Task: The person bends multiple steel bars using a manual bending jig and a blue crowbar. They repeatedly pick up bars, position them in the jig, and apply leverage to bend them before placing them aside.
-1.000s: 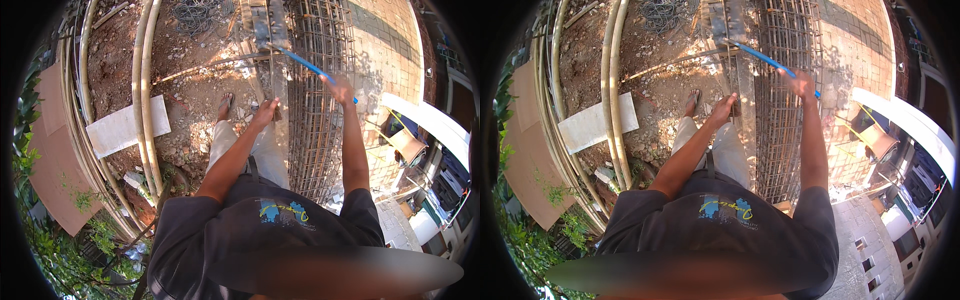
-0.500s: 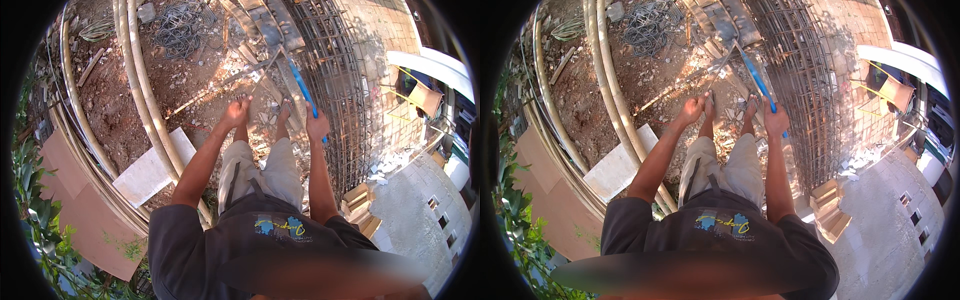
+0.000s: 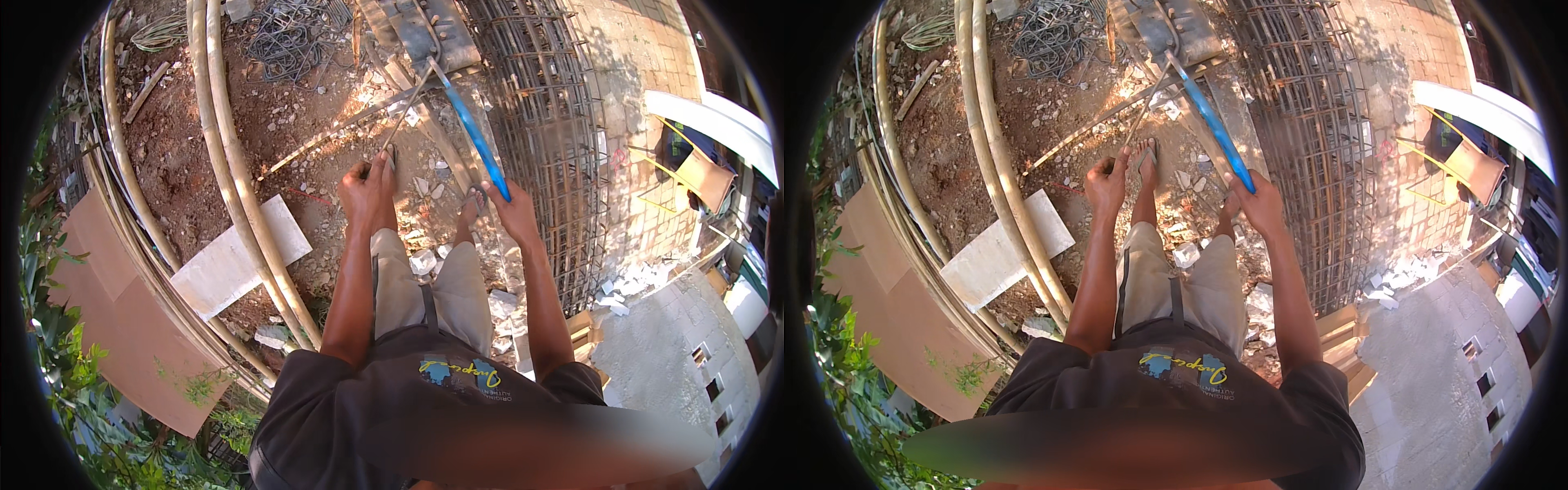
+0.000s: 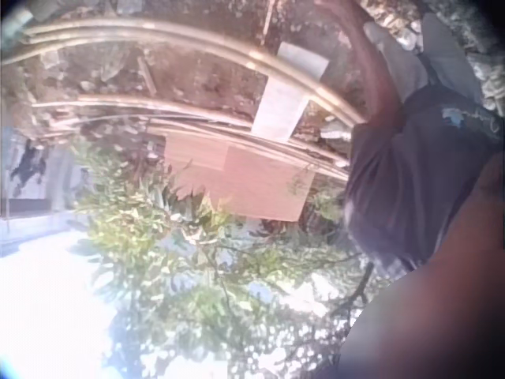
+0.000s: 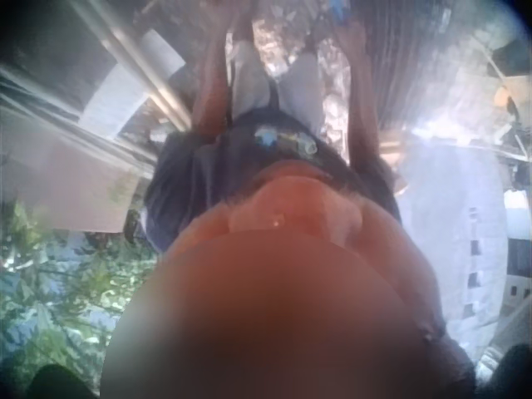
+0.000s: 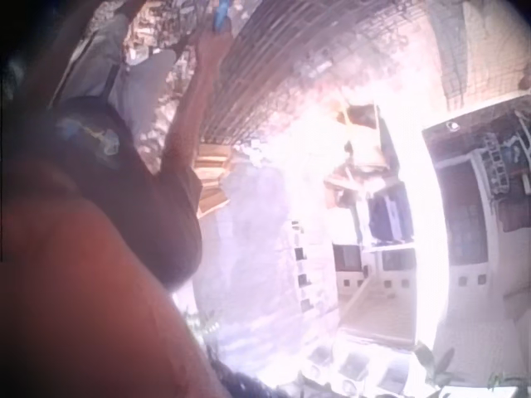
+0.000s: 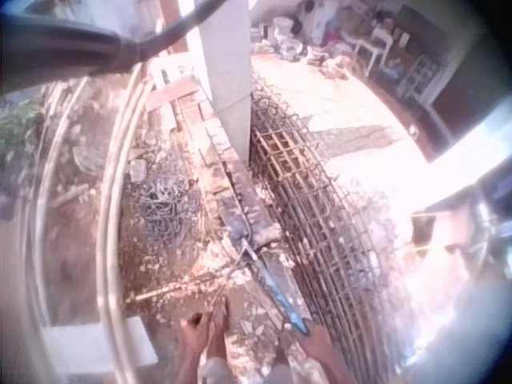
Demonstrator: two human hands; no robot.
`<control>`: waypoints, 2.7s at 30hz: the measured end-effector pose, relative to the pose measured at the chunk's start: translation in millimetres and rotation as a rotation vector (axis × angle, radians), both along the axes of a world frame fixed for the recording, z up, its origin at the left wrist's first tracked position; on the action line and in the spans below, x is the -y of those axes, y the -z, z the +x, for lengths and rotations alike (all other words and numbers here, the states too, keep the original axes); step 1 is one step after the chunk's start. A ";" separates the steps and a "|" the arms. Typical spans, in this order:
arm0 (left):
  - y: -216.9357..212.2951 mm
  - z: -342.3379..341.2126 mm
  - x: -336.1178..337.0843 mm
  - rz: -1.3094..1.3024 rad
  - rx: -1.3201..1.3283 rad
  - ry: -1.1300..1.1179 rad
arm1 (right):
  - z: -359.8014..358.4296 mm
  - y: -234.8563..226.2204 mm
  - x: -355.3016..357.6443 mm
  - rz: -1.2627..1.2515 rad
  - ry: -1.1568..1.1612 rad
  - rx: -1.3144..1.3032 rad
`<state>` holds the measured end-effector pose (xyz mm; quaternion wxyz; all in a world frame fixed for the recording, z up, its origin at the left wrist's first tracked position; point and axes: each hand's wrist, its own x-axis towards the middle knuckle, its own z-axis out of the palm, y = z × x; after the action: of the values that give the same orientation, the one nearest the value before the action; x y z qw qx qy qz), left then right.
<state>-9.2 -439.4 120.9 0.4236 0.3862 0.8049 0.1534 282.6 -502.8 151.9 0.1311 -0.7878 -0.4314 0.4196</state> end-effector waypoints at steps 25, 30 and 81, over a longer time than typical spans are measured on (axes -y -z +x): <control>9.1 18.8 9.8 0.193 -0.078 -0.246 | 15.9 5.8 -13.0 -0.111 0.001 -0.454; 5.4 3.4 2.2 0.140 -0.026 -0.239 | 36.2 25.1 -13.2 -0.451 -0.026 -0.828; -250.1 -120.4 -70.4 1.332 -0.289 0.269 | -22.4 -70.2 37.7 0.371 0.502 -0.415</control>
<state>-129.6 -368.9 371.0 0.0002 0.6768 0.5328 0.5080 260.2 -540.5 222.0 0.4551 -0.7300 -0.2577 0.4399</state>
